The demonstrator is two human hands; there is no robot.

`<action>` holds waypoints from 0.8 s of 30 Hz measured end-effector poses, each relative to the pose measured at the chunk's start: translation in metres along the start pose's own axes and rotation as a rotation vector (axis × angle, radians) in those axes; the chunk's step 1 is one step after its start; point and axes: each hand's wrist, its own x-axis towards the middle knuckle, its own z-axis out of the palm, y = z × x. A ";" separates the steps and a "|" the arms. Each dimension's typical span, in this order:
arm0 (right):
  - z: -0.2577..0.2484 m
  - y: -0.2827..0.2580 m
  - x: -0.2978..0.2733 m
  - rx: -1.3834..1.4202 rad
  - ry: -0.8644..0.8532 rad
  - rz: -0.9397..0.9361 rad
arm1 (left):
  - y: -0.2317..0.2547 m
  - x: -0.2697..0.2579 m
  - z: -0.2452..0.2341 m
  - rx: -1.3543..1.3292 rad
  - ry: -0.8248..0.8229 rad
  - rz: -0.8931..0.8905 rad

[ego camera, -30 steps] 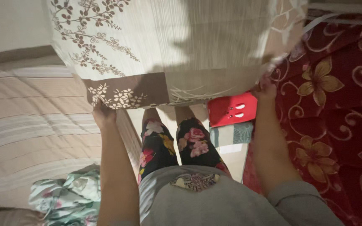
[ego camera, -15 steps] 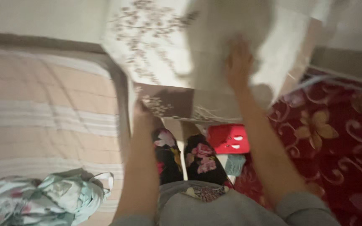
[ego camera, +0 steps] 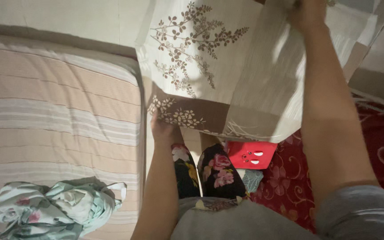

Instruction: The person folds a large patterned sheet on a round table, aligning edges and smoothing the fabric, then folds a smaller light-colored cloth. The folded items are placed on the table.

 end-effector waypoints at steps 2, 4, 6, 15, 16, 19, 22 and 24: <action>-0.002 0.028 -0.001 0.025 0.041 -0.002 | 0.009 0.004 0.001 0.002 -0.042 0.024; 0.002 0.057 -0.001 0.090 0.031 0.044 | 0.018 0.009 0.000 -0.046 -0.087 -0.099; 0.008 0.089 0.007 0.122 -0.106 0.153 | 0.024 0.011 0.002 0.082 0.032 0.042; 0.000 0.231 -0.055 -0.040 0.138 0.044 | 0.027 0.008 0.068 0.292 -0.092 0.134; -0.006 0.236 -0.062 0.036 0.123 0.144 | 0.025 0.012 0.077 0.332 -0.118 0.151; -0.025 0.227 -0.074 -0.191 0.284 0.083 | 0.023 0.024 0.098 0.432 -0.098 0.250; -0.031 0.187 -0.045 -0.590 0.460 -0.237 | 0.022 0.032 0.112 0.364 0.014 0.251; -0.028 0.148 -0.019 -0.264 0.367 -0.236 | 0.028 0.032 0.118 0.396 0.066 0.381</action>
